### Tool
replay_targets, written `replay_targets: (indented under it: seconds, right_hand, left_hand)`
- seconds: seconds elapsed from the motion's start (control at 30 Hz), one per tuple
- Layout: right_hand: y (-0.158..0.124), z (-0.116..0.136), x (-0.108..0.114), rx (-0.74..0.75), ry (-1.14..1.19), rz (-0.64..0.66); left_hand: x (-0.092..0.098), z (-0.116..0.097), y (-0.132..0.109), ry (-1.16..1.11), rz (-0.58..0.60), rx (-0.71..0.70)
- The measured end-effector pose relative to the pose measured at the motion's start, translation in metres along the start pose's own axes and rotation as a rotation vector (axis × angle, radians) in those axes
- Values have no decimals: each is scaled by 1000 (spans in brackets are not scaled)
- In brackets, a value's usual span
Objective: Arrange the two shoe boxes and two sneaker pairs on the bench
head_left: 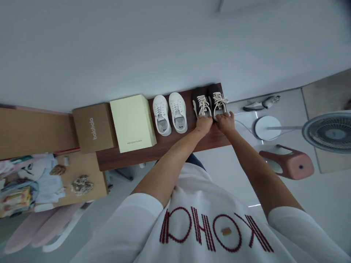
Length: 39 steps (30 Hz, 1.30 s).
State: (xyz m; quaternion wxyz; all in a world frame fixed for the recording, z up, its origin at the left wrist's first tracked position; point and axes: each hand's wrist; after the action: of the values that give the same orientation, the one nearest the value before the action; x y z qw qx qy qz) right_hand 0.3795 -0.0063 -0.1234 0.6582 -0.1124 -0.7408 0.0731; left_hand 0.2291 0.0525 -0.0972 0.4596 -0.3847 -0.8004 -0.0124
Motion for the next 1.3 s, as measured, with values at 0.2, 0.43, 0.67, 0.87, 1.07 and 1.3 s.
replay_targets:
  seconds: [0.2, 0.43, 0.67, 0.87, 1.07, 1.3]
  right_hand:
    - [-2, 5, 12, -48, 23, -32]
    - [-14, 16, 38, -99, 81, -195]
    - [-27, 46, 67, -38, 123, -288]
    - [-37, 101, 80, 105, 168, -245]
    - [-49, 161, 83, 221, 248, -162]
    - [-69, 210, 76, 408, 369, 135]
  left_hand:
    - [12, -2, -5, 90, 23, -57]
    - [50, -5, -22, 112, -40, -67]
    - [87, 20, -69, 55, -131, 10]
    - [87, 71, -141, -1, -202, 122]
    - [66, 131, -228, -240, -328, 351]
    - [34, 188, -330, -645, -505, 677]
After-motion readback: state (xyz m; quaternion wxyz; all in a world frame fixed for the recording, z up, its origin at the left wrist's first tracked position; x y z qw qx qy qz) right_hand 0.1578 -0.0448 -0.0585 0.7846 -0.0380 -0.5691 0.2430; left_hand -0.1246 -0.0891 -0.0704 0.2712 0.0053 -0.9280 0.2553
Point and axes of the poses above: each hand's wrist, its own y-axis towards the middle knuckle, its own x-axis out of the back of the hand, z = x × y, and after that the axes turned 10 degrees about -y, right-handed
